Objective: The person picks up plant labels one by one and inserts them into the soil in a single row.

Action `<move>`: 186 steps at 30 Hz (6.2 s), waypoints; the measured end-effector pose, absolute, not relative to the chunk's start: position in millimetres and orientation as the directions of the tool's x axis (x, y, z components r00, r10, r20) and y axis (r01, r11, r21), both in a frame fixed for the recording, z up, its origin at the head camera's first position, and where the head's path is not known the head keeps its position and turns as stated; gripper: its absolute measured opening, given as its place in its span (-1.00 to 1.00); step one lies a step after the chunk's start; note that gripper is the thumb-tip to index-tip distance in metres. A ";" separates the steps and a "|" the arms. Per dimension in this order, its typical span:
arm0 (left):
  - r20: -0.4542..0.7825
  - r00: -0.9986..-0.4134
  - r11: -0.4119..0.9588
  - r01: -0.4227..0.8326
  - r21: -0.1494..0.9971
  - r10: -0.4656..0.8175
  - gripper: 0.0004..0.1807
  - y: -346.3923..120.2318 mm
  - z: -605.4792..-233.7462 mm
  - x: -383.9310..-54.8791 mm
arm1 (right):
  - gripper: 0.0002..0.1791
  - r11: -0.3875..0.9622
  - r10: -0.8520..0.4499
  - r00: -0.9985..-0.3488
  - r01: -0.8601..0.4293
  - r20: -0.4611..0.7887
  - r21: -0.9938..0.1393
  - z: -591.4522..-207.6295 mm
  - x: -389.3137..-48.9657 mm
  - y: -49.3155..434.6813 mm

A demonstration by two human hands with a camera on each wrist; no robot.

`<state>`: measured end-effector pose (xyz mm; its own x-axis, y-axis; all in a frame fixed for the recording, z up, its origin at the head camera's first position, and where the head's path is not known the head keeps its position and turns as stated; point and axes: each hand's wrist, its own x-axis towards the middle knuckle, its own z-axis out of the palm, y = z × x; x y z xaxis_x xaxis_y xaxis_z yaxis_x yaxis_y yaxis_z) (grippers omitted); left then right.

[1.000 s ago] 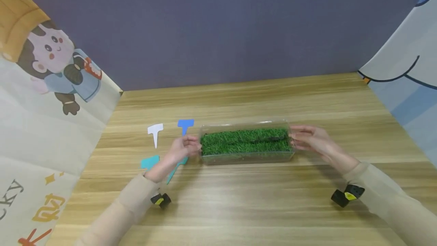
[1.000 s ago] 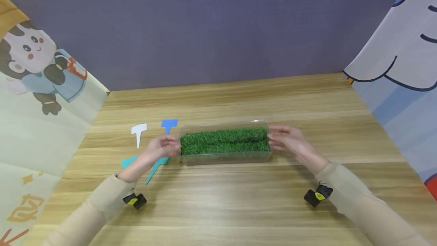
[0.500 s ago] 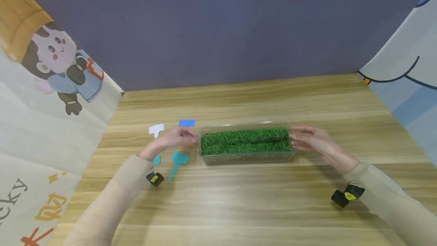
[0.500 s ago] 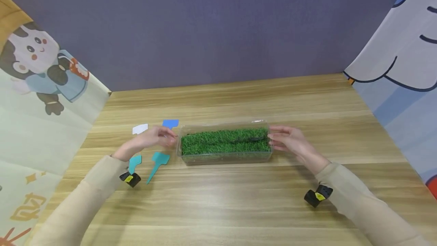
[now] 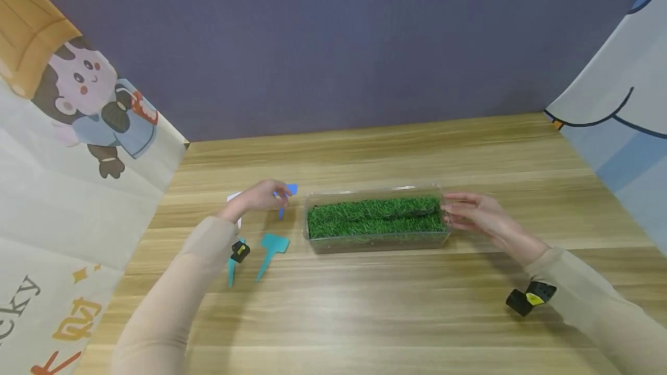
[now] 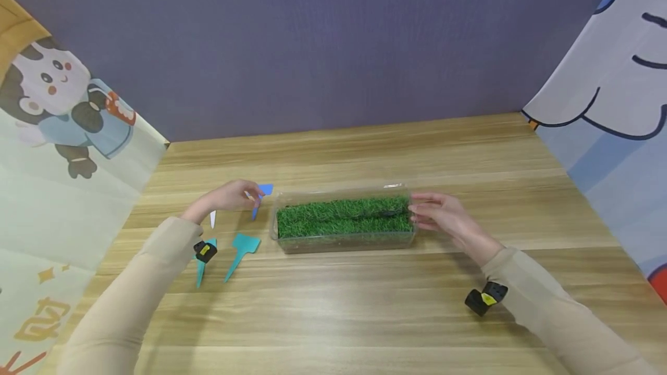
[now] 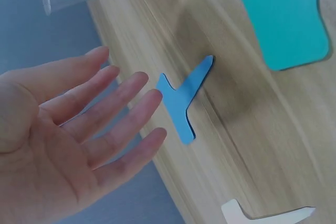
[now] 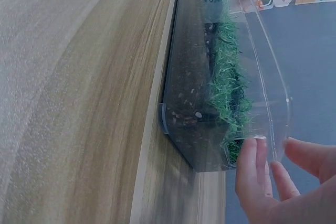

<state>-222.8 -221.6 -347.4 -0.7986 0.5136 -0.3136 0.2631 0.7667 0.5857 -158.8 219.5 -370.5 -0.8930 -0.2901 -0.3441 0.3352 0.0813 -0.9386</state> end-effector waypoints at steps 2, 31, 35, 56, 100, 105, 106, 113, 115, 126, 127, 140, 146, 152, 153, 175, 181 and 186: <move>-0.312 -0.805 0.783 0.274 0.558 0.504 -0.63 -220.4 -347.7 -225.7 | -0.27 0.090 -0.291 -0.894 0.330 -0.342 -0.940 -370.4 -158.8 219.7; -0.376 -0.850 0.905 0.239 0.352 0.370 -0.48 -218.5 -367.3 -267.4 | -0.27 0.074 -0.302 -0.893 0.326 -0.333 -0.942 -371.2 -158.1 221.7; -0.375 -0.847 0.898 0.235 0.372 0.377 -0.47 -219.7 -372.3 -270.1 | -0.27 0.073 -0.305 -0.891 0.330 -0.336 -0.941 -372.1 -158.6 222.2; -0.331 -0.889 0.924 0.211 0.318 0.317 -0.55 -219.4 -374.4 -274.5 | -0.27 0.089 -0.315 -0.888 0.324 -0.336 -0.942 -372.8 -158.5 223.7; -0.093 -0.879 0.791 0.369 0.488 0.467 -0.78 -219.7 -318.6 -251.2 | -0.26 0.083 -0.307 -0.886 0.339 -0.348 -0.937 -371.4 -158.0 220.3; -0.075 -0.889 0.802 0.369 0.470 0.452 -0.76 -211.7 -309.8 -246.1 | -0.26 0.075 -0.312 -0.885 0.340 -0.346 -0.937 -372.4 -159.5 221.1; -0.071 -0.890 0.803 0.369 0.468 0.451 -0.76 -209.9 -308.0 -245.1 | -0.26 0.071 -0.313 -0.885 0.342 -0.346 -0.937 -372.7 -160.0 221.5; -0.027 -0.898 0.805 0.379 0.458 0.438 -0.79 -199.5 -298.6 -237.9 | -0.27 0.043 -0.325 -0.882 0.348 -0.342 -0.937 -376.5 -163.5 224.1; -0.005 -0.902 0.803 0.382 0.458 0.432 -0.79 -197.0 -296.6 -235.8 | -0.26 0.040 -0.326 -0.881 0.348 -0.342 -0.936 -377.3 -164.3 224.6; 0.097 -0.903 0.794 0.417 0.443 0.419 -0.79 -179.5 -282.4 -224.0 | -0.24 0.062 -0.334 -0.878 0.344 -0.344 -0.937 -381.7 -169.5 228.2; 0.098 -0.901 0.794 0.419 0.441 0.421 -0.79 -178.5 -281.1 -222.9 | -0.24 0.064 -0.335 -0.879 0.340 -0.341 -0.938 -381.7 -169.2 228.0; 0.120 -0.882 0.760 0.455 0.464 0.455 -0.76 -157.7 -268.7 -213.9 | -0.23 0.046 -0.338 -0.876 0.349 -0.344 -0.936 -383.5 -169.0 226.8; 0.138 -0.861 0.729 0.491 0.477 0.490 -0.76 -144.1 -266.5 -213.4 | -0.23 0.039 -0.336 -0.880 0.344 -0.337 -0.938 -382.5 -168.0 226.2; 0.132 -0.844 0.697 0.508 0.507 0.520 -0.78 -128.1 -267.1 -213.0 | -0.23 0.046 -0.338 -0.879 0.341 -0.336 -0.939 -381.6 -167.8 225.7; 0.134 -0.840 0.692 0.515 0.507 0.526 -0.78 -125.1 -267.6 -213.2 | -0.24 0.044 -0.338 -0.879 0.343 -0.337 -0.938 -381.3 -167.8 225.7; 0.151 -0.708 0.556 0.652 0.516 0.690 -0.81 -55.2 -272.1 -215.0 | -0.24 0.031 -0.336 -0.878 0.351 -0.340 -0.936 -381.1 -168.2 226.8; 0.116 -0.672 0.539 0.674 0.505 0.732 -0.80 -35.7 -275.6 -212.1 | -0.25 0.021 -0.341 -0.878 0.349 -0.335 -0.937 -381.6 -168.4 227.6; 0.063 -0.664 0.548 0.664 0.509 0.745 -0.79 -23.1 -280.3 -211.0 | -0.25 0.004 -0.350 -0.877 0.351 -0.330 -0.936 -381.3 -168.4 227.2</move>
